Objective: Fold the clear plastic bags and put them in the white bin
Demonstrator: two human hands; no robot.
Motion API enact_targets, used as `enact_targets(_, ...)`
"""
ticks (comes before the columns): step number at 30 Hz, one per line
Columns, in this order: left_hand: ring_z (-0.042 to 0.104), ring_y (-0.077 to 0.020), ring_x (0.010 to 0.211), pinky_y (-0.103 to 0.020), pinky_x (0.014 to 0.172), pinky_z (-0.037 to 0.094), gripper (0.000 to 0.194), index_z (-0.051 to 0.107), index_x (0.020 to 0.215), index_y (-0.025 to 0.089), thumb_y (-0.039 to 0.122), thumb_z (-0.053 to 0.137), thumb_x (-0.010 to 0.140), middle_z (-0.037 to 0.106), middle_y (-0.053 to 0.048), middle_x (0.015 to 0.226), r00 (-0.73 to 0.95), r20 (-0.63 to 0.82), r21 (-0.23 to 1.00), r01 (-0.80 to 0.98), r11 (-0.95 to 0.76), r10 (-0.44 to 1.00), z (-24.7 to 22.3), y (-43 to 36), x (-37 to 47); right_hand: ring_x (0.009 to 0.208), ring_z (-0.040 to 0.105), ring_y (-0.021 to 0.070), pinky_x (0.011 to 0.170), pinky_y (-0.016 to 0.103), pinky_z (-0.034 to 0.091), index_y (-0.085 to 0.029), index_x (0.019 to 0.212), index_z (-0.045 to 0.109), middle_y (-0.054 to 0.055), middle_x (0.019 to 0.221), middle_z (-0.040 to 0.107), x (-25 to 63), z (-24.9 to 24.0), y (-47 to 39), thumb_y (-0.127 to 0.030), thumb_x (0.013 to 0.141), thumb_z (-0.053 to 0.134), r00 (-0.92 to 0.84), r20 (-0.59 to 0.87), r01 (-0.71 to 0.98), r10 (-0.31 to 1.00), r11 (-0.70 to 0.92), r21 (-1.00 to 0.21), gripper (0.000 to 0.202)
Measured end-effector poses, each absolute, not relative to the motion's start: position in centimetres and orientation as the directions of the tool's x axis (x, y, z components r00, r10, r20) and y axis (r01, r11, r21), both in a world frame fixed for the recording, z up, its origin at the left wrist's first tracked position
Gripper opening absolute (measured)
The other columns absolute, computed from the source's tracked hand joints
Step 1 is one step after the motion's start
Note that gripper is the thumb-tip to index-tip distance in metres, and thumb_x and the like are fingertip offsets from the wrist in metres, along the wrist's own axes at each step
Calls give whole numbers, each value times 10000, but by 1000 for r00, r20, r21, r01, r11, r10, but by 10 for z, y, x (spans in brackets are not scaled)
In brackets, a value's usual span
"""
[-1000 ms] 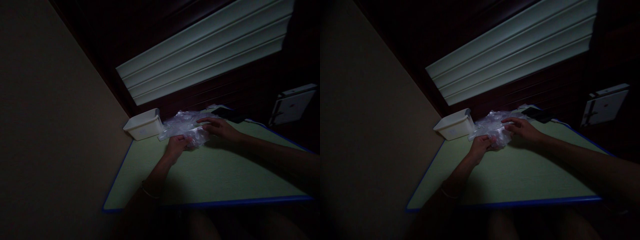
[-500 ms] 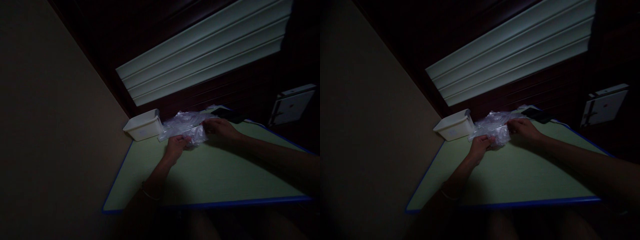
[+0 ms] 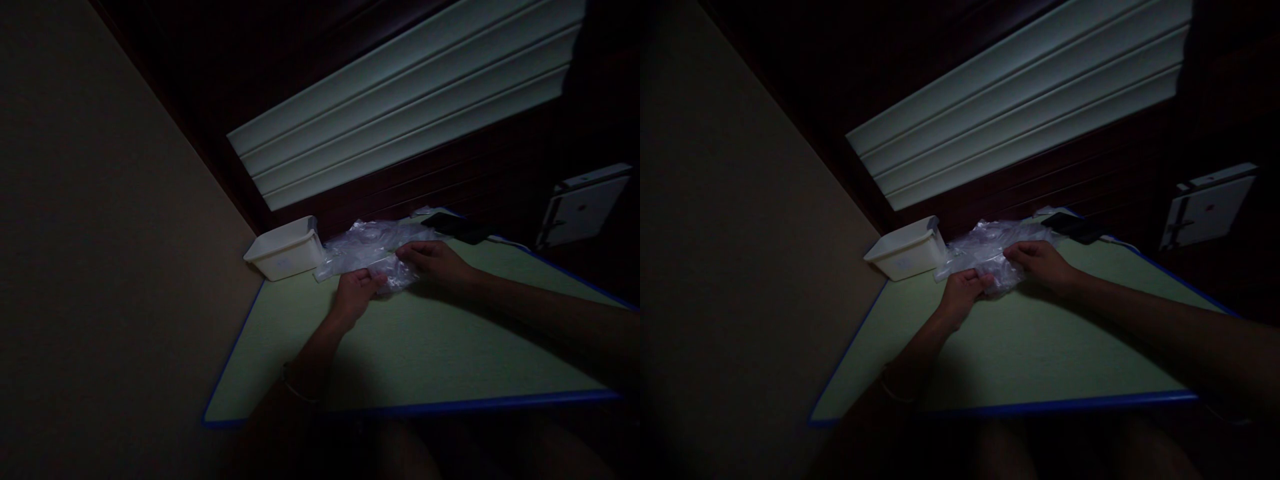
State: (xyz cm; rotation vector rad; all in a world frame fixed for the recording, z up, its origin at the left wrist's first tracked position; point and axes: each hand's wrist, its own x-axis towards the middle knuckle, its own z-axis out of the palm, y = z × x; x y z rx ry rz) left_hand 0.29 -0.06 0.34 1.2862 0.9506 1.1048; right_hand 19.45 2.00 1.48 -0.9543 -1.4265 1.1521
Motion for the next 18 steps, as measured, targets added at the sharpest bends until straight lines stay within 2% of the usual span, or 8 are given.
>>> enact_targets(4,640,-145,781,-283,770,480,480,597,1119,188,411,756,725,696,-48,909,241,206,978,-89,-190,948,14,-5,-1,562,461,131,549,287,354,-171,694,679,3,630,579,196,16,21,-583,677,720,-142,237,6,961,240,-971,414)
enact_targets(8,598,-159,886,-250,805,443,286,657,934,177,435,658,810,666,-52,934,274,372,917,41,-397,887,31,-15,-2,607,510,152,584,293,390,-169,714,703,17,663,614,197,16,19,-547,720,700,-255,289,76,923,317,-945,378)
enact_targets(13,584,-171,765,-261,726,434,354,731,800,162,484,589,836,676,-55,793,393,281,893,226,-388,876,30,-18,-1,579,512,143,552,280,393,-169,731,715,20,652,617,197,13,15,-477,791,646,-398,304,142,865,386,-911,321)
enact_targets(18,563,-148,637,-262,629,420,414,763,858,144,523,599,822,688,-62,733,435,190,901,278,-333,880,16,-13,-3,562,505,135,524,273,392,-162,717,698,21,636,599,199,13,16,-473,800,636,-393,298,129,870,373,-919,328)
